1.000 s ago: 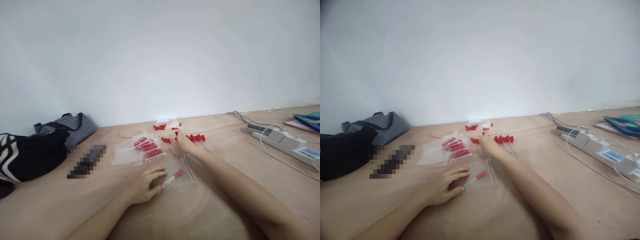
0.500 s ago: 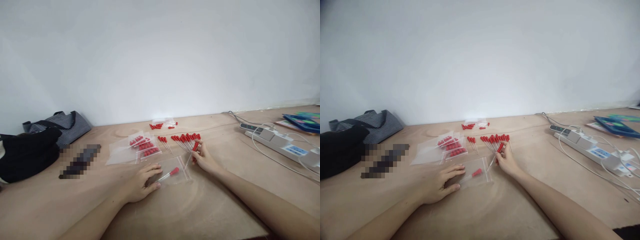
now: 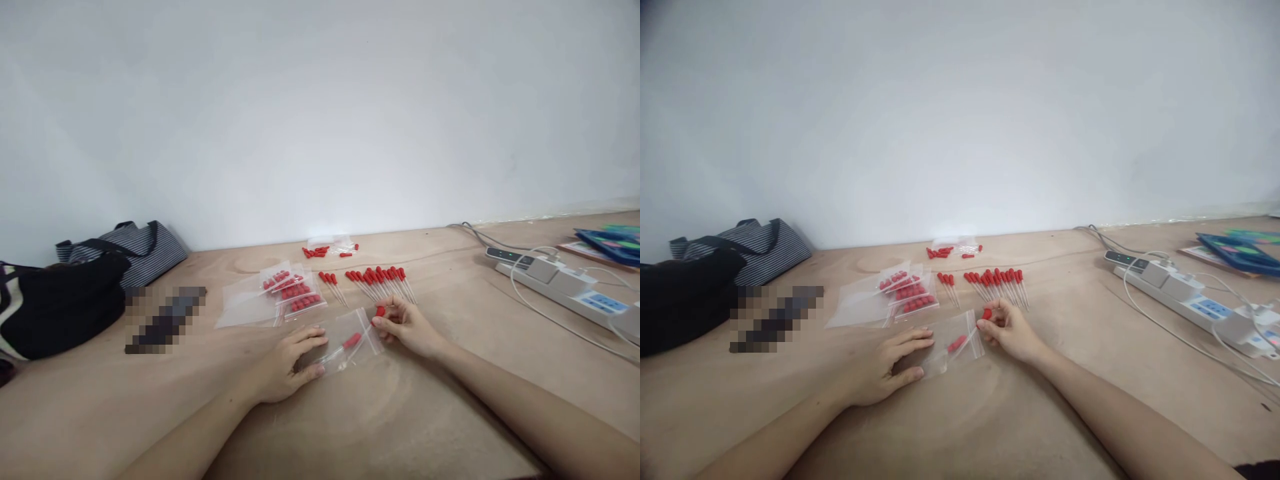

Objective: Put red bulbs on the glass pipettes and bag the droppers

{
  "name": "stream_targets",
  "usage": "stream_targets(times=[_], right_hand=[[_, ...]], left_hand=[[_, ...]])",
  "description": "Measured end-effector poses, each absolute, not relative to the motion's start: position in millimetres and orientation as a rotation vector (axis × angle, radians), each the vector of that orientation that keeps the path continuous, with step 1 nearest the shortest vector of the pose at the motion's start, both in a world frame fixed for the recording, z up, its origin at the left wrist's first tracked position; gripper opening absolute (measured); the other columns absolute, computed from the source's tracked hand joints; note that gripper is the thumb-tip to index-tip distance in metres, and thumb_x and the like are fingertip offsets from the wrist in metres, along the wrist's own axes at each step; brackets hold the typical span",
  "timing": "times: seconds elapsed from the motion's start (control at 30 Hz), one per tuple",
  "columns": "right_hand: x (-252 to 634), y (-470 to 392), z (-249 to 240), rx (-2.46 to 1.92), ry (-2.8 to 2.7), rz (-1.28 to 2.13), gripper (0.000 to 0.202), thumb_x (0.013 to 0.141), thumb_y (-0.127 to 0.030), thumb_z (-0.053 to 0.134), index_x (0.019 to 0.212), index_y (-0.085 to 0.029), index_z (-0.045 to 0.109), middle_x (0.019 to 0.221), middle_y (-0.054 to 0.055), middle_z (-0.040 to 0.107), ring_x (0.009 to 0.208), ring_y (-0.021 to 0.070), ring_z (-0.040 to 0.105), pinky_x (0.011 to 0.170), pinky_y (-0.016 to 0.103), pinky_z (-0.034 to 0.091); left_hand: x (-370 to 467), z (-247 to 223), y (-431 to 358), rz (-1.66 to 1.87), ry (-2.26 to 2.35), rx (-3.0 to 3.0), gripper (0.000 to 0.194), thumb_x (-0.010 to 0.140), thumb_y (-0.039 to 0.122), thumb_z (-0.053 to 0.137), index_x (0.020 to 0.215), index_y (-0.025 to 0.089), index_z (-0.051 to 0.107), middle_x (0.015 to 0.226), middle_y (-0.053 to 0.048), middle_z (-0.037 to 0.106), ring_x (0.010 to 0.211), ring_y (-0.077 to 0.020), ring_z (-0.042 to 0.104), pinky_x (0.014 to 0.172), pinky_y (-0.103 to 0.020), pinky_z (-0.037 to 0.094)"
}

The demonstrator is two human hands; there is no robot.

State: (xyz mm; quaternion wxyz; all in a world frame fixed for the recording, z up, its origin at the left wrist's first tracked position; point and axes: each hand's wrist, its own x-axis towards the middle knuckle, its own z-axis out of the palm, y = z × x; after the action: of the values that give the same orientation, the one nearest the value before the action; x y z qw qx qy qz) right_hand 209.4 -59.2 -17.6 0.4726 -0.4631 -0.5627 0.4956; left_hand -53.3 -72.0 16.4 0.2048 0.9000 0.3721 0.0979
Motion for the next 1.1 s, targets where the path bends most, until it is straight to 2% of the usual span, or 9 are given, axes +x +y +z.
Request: stream_targets(times=[0.17, 0.3, 0.43, 0.6, 0.77, 0.9, 1.0, 1.1], right_hand=[[216, -60, -17, -1.135, -1.542, 1.235, 0.038, 0.049, -0.041, 0.075, 0.065, -0.016, 0.052, 0.053, -0.004, 0.053, 0.049, 0.0076, 0.047, 0.046, 0.020, 0.037], [216, -64, -15, -1.058, -1.718, 1.352, 0.034, 0.062, -0.043, 0.067, 0.079, -0.014, 0.064, 0.056, -0.002, 0.056, 0.046, 0.0066, 0.043, 0.045, 0.020, 0.032], [216, -64, -9, -1.055, -1.856, 1.191, 0.034, 0.070, -0.046, 0.058, 0.084, -0.016, 0.067, 0.054, -0.003, 0.050, 0.043, 0.0052, 0.031, 0.041, 0.020, 0.024], [216, -60, -7, -0.956, -1.936, 1.026, 0.028, 0.071, -0.043, 0.059, 0.078, -0.017, 0.065, 0.082, 0.003, 0.054, 0.060, 0.0085, 0.044, 0.053, 0.021, 0.035], [212, -60, -14, -0.940, -1.871, 1.439, 0.030, 0.077, -0.045, 0.050, 0.090, -0.018, 0.053, 0.051, -0.007, 0.044, 0.039, 0.0052, 0.038, 0.038, 0.016, 0.028], [212, -56, -16, -0.961, -1.859, 1.496, 0.032, 0.071, -0.046, 0.057, 0.084, -0.016, 0.058, 0.054, -0.005, 0.049, 0.042, 0.0052, 0.041, 0.037, 0.015, 0.031], [210, -53, -17, -1.057, -1.881, 1.439, 0.034, 0.065, -0.046, 0.063, 0.077, -0.015, 0.066, 0.052, -0.004, 0.049, 0.040, 0.0041, 0.036, 0.036, 0.016, 0.031], [205, -53, -19, -1.070, -1.893, 1.295, 0.031, 0.064, -0.045, 0.064, 0.074, -0.015, 0.069, 0.054, -0.002, 0.053, 0.043, 0.0047, 0.037, 0.039, 0.017, 0.031]], left_hand=[[-53, 16, -72, 0.279, 1.057, 2.499, 0.045, 0.079, 0.041, 0.051, 0.121, 0.023, 0.047, 0.132, -0.007, 0.041, 0.122, -0.0251, 0.035, 0.100, -0.044, 0.031], [-54, 15, -72, 0.273, 1.055, 2.504, 0.046, 0.079, 0.042, 0.051, 0.121, 0.023, 0.047, 0.132, -0.008, 0.040, 0.122, -0.0256, 0.035, 0.100, -0.044, 0.031], [-54, 13, -71, 0.275, 1.053, 2.513, 0.045, 0.080, 0.041, 0.050, 0.121, 0.024, 0.046, 0.133, -0.007, 0.040, 0.123, -0.0250, 0.034, 0.101, -0.044, 0.030], [-53, 13, -71, 0.276, 1.050, 2.509, 0.045, 0.080, 0.040, 0.050, 0.122, 0.025, 0.045, 0.133, -0.007, 0.040, 0.123, -0.0251, 0.034, 0.100, -0.045, 0.030], [-53, 13, -71, 0.293, 1.047, 2.500, 0.043, 0.080, 0.039, 0.050, 0.121, 0.025, 0.046, 0.132, -0.006, 0.041, 0.122, -0.0249, 0.035, 0.100, -0.044, 0.030], [-54, 13, -71, 0.321, 1.014, 2.490, 0.044, 0.080, 0.041, 0.051, 0.121, 0.027, 0.047, 0.132, -0.005, 0.040, 0.121, -0.0250, 0.036, 0.100, -0.044, 0.031], [-53, 14, -71, 0.314, 1.007, 2.493, 0.045, 0.079, 0.040, 0.052, 0.121, 0.026, 0.046, 0.131, -0.006, 0.042, 0.120, -0.0250, 0.037, 0.099, -0.044, 0.031], [-53, 14, -71, 0.298, 1.016, 2.505, 0.046, 0.078, 0.040, 0.052, 0.121, 0.023, 0.047, 0.131, -0.007, 0.041, 0.120, -0.0249, 0.037, 0.099, -0.043, 0.032]])
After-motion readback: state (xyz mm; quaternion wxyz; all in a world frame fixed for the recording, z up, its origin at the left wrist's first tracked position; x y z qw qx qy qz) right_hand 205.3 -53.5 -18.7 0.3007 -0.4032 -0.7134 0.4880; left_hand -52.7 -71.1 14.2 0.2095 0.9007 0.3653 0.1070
